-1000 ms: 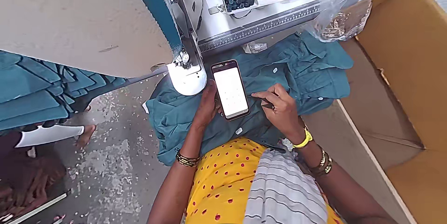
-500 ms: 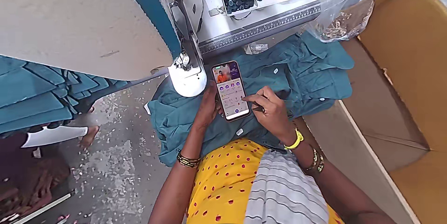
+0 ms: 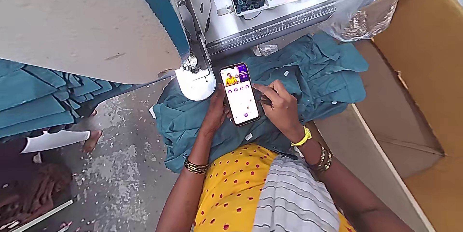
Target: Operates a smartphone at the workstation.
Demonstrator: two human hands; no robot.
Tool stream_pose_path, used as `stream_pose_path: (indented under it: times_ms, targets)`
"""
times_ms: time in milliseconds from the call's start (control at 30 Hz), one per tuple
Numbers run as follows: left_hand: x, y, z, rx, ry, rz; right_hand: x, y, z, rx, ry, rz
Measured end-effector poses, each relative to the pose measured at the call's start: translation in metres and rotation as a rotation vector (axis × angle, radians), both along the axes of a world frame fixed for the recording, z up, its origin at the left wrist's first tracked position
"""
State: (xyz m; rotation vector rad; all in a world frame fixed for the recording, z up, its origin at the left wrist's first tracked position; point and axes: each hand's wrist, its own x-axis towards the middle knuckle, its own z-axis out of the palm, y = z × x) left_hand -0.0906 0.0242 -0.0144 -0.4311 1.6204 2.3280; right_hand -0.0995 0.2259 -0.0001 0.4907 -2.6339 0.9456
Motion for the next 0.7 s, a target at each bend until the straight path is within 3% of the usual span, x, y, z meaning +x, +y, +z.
stream_pose_path:
  times_ms: [333, 700]
  targets:
    - [-0.0001, -0.0006, -0.001, -0.012, -0.004, -0.006, -0.0012, -0.0021, -0.0019, 0.042, 0.032, 0.056]
    - [-0.0009, -0.0019, -0.0028, 0.003, 0.013, -0.023, 0.005, 0.0054, -0.0057, -0.089, -0.04, 0.014]
